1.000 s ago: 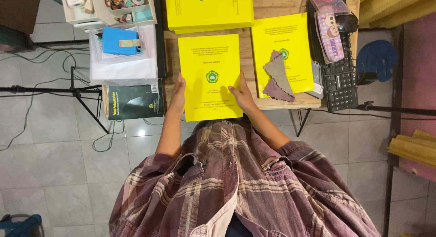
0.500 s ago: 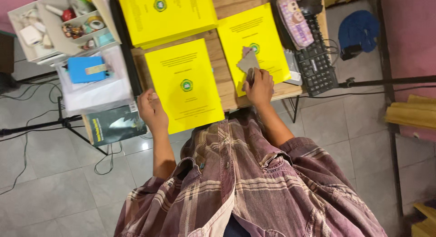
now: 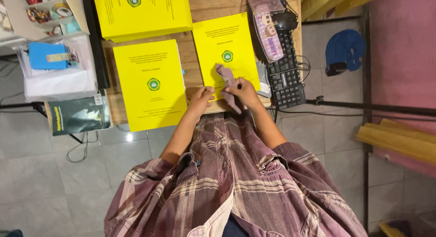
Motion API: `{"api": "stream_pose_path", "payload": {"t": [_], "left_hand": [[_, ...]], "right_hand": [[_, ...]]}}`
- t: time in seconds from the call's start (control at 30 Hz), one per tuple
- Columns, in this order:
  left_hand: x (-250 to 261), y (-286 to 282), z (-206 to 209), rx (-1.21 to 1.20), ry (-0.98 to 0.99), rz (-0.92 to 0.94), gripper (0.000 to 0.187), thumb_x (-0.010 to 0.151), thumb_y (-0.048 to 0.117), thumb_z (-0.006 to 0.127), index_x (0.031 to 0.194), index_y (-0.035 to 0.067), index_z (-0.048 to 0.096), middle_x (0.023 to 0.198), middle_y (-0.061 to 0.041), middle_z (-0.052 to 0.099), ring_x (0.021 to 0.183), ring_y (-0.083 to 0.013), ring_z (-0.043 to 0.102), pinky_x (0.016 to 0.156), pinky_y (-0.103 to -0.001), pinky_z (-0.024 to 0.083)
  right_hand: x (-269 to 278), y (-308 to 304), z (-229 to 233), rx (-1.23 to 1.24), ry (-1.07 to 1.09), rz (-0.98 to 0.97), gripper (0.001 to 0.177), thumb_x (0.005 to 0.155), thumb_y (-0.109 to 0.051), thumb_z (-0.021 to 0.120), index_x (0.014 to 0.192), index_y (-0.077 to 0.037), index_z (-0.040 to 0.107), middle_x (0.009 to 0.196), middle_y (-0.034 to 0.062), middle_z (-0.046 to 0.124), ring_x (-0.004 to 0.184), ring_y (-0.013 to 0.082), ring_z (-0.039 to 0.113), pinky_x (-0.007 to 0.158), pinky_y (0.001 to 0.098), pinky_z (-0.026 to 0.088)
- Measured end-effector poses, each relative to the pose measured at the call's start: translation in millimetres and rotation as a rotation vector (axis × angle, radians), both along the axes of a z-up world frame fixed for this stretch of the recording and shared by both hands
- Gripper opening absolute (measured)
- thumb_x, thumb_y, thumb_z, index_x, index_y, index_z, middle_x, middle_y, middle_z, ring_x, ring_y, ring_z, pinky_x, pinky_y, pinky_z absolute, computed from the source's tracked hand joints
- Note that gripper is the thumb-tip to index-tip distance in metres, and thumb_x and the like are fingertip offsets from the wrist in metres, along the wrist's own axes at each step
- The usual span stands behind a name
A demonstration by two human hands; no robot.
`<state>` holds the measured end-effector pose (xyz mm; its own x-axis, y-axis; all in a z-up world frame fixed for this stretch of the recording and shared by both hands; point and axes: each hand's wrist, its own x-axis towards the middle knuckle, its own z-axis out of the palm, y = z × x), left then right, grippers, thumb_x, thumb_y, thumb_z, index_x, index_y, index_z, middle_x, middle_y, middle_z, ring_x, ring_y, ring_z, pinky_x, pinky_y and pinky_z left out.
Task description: The person wipes down several yellow booklets and a laptop with a cloth, and organizes various items on the desk by putting them into a small organizer box.
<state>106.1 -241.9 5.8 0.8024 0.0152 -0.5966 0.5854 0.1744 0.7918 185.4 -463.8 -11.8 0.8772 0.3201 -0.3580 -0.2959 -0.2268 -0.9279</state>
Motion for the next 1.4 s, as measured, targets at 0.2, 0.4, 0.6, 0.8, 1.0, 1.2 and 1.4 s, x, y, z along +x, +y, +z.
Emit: {"api": "stream_pose_path", "payload": {"t": [0.2, 0.4, 0.6, 0.8, 1.0, 1.2, 1.4], "left_hand": [[11.2, -29.7, -34.7, -0.317, 0.227, 0.178, 0.051, 0.096, 0.048, 0.058, 0.132, 0.012, 0.058, 0.125, -0.004, 0.064, 0.110, -0.0163, 0.065, 0.089, -0.036, 0.053], [8.9, -73.4, -48.9, -0.179, -0.124, 0.276, 0.024, 0.098, 0.021, 0.068, 0.113, 0.002, 0.068, 0.106, -0.001, 0.069, 0.100, -0.0107, 0.061, 0.089, -0.027, 0.048], [4.2, -80.3, -51.3, 0.045, -0.139, 0.393, 0.020, 0.102, 0.014, 0.066, 0.114, -0.002, 0.064, 0.100, -0.005, 0.063, 0.091, -0.0167, 0.056, 0.082, -0.033, 0.045], [-0.9, -64.3, -22.6, 0.990, -0.111, 0.284, 0.047, 0.091, 0.028, 0.076, 0.122, -0.002, 0.058, 0.116, -0.025, 0.061, 0.114, -0.0463, 0.054, 0.094, -0.054, 0.046], [34.7, -75.0, 28.6, 1.062, 0.188, 0.107, 0.080, 0.077, 0.055, 0.085, 0.122, -0.003, 0.053, 0.128, -0.027, 0.051, 0.121, -0.0454, 0.050, 0.094, -0.054, 0.046], [40.3, -88.4, 46.6, 1.285, 0.215, -0.058, 0.108, 0.079, 0.054, 0.078, 0.163, 0.003, 0.035, 0.140, -0.019, 0.048, 0.133, -0.0403, 0.045, 0.106, -0.051, 0.042], [21.0, -66.6, 28.7, 1.391, 0.068, -0.285, 0.076, 0.089, 0.059, 0.067, 0.155, 0.031, 0.042, 0.166, -0.013, 0.020, 0.152, -0.0422, 0.013, 0.116, -0.063, 0.020]], "right_hand": [[-14.7, -26.1, 6.0, 0.207, 0.031, 0.316, 0.026, 0.088, -0.011, 0.082, 0.085, -0.007, 0.057, 0.080, -0.0059, 0.057, 0.074, 0.0044, 0.051, 0.066, 0.0235, 0.045], [-5.3, -50.4, -1.8, 0.247, 0.139, 0.347, 0.014, 0.100, -0.018, 0.070, 0.092, -0.009, 0.062, 0.083, -0.0059, 0.056, 0.076, 0.0049, 0.047, 0.068, 0.0228, 0.040], [20.8, -71.1, 24.7, 0.433, 0.350, -0.022, 0.012, 0.098, -0.018, 0.065, 0.093, -0.009, 0.062, 0.090, -0.0050, 0.061, 0.082, 0.0075, 0.056, 0.075, 0.0237, 0.047], [52.0, -95.9, 77.1, 0.381, -0.079, -0.020, 0.015, 0.106, -0.014, 0.062, 0.093, -0.009, 0.057, 0.095, -0.0040, 0.058, 0.088, 0.0060, 0.051, 0.081, 0.0222, 0.044], [48.5, -95.6, 78.3, 0.261, -0.139, 0.010, 0.013, 0.105, -0.013, 0.063, 0.095, -0.007, 0.058, 0.092, -0.0043, 0.056, 0.087, 0.0054, 0.048, 0.079, 0.0221, 0.043], [36.1, -95.2, 62.9, 0.372, -0.117, 0.002, 0.015, 0.105, -0.012, 0.063, 0.092, -0.007, 0.058, 0.097, -0.0031, 0.059, 0.091, 0.0066, 0.051, 0.084, 0.0222, 0.044], [40.1, -109.1, 60.8, 0.415, -0.039, -0.076, 0.016, 0.105, -0.011, 0.063, 0.091, -0.008, 0.058, 0.095, -0.0032, 0.058, 0.088, 0.0070, 0.049, 0.080, 0.0225, 0.043]]}}
